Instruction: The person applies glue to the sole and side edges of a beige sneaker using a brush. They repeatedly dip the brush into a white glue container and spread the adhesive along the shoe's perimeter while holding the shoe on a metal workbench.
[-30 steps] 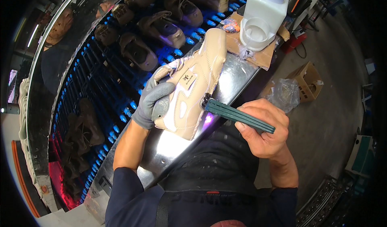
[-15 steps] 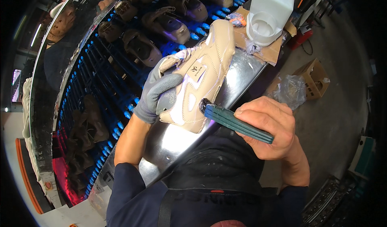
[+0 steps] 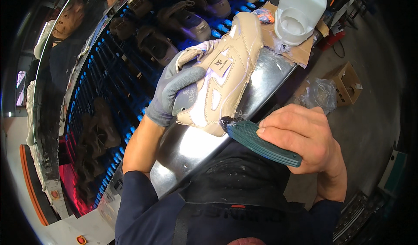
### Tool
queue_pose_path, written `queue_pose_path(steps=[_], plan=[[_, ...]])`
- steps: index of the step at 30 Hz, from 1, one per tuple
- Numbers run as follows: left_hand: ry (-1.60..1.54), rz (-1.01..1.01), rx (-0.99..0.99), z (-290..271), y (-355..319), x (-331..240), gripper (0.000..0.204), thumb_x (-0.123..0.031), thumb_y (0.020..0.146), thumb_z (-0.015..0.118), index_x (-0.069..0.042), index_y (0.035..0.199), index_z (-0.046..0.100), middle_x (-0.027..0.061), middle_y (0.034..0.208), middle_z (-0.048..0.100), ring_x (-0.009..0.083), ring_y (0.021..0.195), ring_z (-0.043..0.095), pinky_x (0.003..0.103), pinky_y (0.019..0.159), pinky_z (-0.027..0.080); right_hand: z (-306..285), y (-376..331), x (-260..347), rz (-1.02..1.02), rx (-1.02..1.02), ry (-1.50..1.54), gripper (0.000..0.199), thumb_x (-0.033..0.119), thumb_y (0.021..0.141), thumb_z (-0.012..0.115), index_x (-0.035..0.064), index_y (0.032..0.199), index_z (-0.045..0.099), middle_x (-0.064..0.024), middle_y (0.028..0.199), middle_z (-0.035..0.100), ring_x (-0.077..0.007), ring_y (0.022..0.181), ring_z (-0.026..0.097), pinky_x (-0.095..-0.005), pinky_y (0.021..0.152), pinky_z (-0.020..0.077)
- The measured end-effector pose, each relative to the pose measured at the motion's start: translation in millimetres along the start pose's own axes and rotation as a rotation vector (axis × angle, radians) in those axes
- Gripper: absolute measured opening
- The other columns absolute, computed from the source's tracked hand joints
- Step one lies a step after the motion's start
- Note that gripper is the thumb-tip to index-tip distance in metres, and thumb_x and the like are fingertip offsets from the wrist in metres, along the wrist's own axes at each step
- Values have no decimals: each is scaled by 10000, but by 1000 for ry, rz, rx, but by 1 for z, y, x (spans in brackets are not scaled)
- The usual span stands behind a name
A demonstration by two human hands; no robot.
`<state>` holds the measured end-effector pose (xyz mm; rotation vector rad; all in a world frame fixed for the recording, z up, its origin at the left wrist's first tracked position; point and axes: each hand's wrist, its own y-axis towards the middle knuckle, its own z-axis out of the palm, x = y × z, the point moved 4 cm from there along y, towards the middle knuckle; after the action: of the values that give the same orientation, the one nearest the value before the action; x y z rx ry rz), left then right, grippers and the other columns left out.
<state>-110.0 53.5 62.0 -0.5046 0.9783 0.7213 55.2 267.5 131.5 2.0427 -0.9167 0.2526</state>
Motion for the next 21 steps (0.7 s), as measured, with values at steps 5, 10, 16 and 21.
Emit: queue_pose_path(steps=[5, 10, 16, 21], plan=[[57, 12, -28, -2, 4, -3, 555, -81, 988, 706, 4, 1510, 538, 180, 1452, 651, 279, 1284, 692, 409, 1134, 554, -8, 3, -2, 2, 39, 21, 262, 1, 715, 813, -18, 968, 748, -129, 887, 743, -269, 717, 742, -317, 547, 553], [-41, 33, -38, 1, 9, -2, 524, -64, 1014, 666, 2, 1514, 524, 194, 1482, 622, 295, 1306, 677, 422, 1134, 556, -10, 9, -10, 5, -94, 1, 318, -29, 687, 832, -50, 988, 730, -161, 872, 728, -279, 708, 732, -322, 576, 552], [-172, 53, -56, 4, 14, -5, 480, -38, 1050, 623, 2, 1514, 504, 218, 1478, 618, 328, 1310, 674, 453, 1109, 584, -15, 9, -11, -10, -102, -13, 327, -43, 688, 835, -59, 996, 725, -170, 884, 727, -286, 718, 731, -329, 605, 561], [-192, 72, -31, 9, 22, -10, 474, -51, 1064, 616, -15, 1522, 498, 228, 1473, 621, 330, 1286, 691, 448, 1082, 609, -23, 10, -10, -1, -85, -55, 319, -39, 682, 832, -58, 983, 730, -173, 897, 730, -287, 723, 732, -329, 607, 562]])
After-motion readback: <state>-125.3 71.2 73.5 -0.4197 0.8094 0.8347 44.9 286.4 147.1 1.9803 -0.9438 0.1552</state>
